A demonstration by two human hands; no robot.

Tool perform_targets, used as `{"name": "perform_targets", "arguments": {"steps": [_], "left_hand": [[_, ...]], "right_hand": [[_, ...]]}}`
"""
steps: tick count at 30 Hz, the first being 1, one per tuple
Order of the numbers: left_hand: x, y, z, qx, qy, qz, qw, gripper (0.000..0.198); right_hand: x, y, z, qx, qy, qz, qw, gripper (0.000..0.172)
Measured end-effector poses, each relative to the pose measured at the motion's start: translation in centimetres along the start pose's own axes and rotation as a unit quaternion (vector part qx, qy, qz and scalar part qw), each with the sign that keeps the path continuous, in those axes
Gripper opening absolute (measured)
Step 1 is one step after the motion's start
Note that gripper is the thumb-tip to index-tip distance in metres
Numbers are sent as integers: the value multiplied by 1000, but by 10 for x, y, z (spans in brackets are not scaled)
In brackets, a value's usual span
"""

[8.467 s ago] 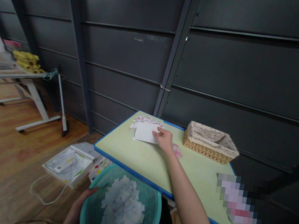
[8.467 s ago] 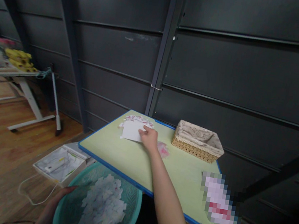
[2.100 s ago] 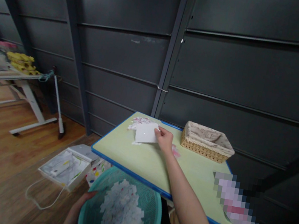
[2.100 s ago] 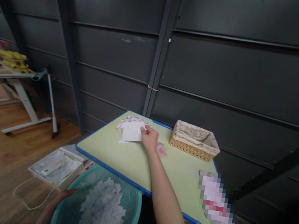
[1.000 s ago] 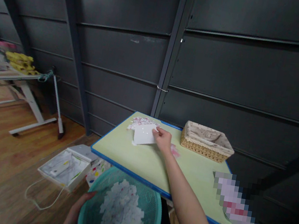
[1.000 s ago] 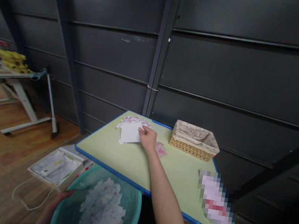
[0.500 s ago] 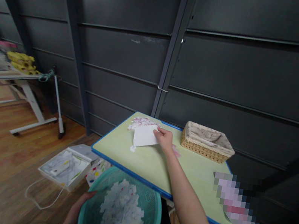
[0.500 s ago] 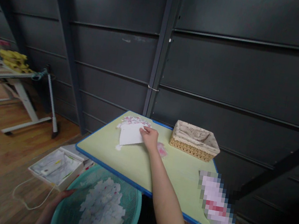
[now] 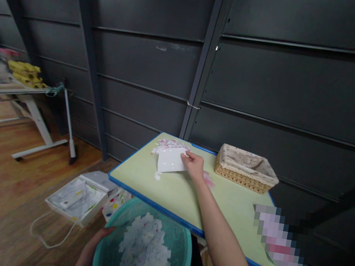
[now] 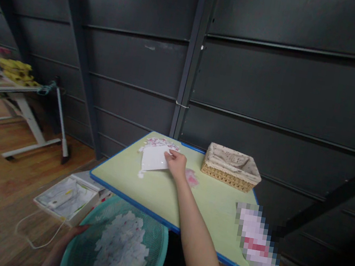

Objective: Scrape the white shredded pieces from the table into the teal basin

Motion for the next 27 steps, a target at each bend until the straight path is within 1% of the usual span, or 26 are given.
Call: {"name": "perform_targets", "arguments": {"steps": [3,7,10,13,17,20,23,25,27], "left_hand": [[4,-1,3,-4,-5,16,1000,8],[6,0,4,-17,2,41,999,21],[3,-1,1,-13,15,29,999,16],[2,2,1,-18,9,29,999,14],[3,8,8,-49,-32,63,996,25],[4,7,7,-43,-27,60,997,33],[4,4,4,-28,-7,40,999,39],[4,3,4,-28,-3,41,999,38],[5,4,6,-31,-11,53,998,37]], "right_hand": [[-1,2,2,-4,-1,11,1000,39],[-1,-4,2,6,9,-16,1000,41],[0,-7,2,11,13,-23,1000,43],[0,-4,1,15,11,-14,1000,46],[-1,4,2,34,5,23,999,46],[-2,10,3,40,3,56,998,42],[-1,4,2,47,11,36,998,40],[-1,1,2,52,16,24,998,40],[-1,4,3,49,12,46,998,38]]}}
Point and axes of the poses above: each hand's wrist, its own x-axis towards the middle knuckle, its own y-axis out of the palm, z = x × y, the point moved 9 cm from there along x, towards the middle knuckle, and after that the axes turned 2 degrees about z, right-handed, at the moved point
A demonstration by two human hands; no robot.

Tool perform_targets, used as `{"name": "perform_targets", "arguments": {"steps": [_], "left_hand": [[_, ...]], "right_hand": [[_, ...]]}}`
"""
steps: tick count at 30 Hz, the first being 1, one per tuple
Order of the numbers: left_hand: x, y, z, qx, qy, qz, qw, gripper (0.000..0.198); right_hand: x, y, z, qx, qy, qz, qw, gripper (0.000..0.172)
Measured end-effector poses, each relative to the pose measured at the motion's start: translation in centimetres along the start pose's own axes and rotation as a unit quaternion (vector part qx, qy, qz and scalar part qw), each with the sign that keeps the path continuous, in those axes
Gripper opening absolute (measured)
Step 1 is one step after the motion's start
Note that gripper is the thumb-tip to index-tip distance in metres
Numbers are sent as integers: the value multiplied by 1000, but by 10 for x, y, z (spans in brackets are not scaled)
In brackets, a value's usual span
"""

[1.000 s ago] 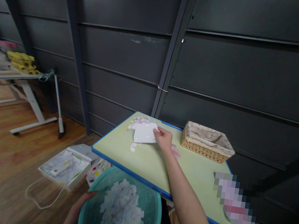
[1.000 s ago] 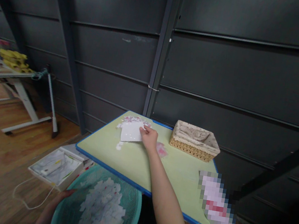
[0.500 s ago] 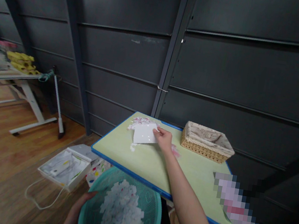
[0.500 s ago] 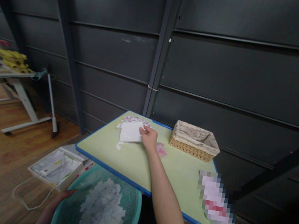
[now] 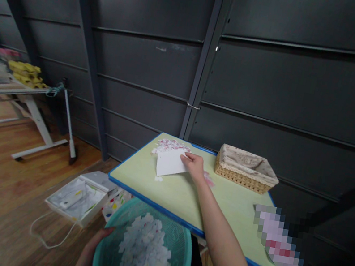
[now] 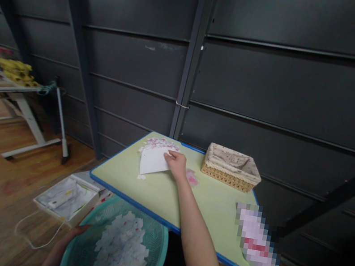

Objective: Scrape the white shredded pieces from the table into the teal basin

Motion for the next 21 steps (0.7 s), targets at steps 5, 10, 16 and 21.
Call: {"name": "perform_targets", "arguments": {"steps": [5,10,16,21], "left_hand": [[3,-2,1,-10,-6,2,1000,37],[3,-1,5,-19,-32,-2,999,38],[-4,3,-3,-5,4,-11,1000,21],[-13,7,-6,27,1,-43,999,9]], "right_hand": [[0,6,-1,-5,5,43,999,35],[3,-10,-4,-17,12,-16,1000,32],[2,3,-6,3,16,39,999,30],[-2,6,-3,22,10,45,999,31]]}}
Point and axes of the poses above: each hand's wrist, its own x-axis towards the middle knuckle, its own y-axis out of the palm, z = x × y, the point moved 9 cm from there along x, towards the middle knuckle, and after that the axes turned 2 degrees about z, right-handed, at the moved point
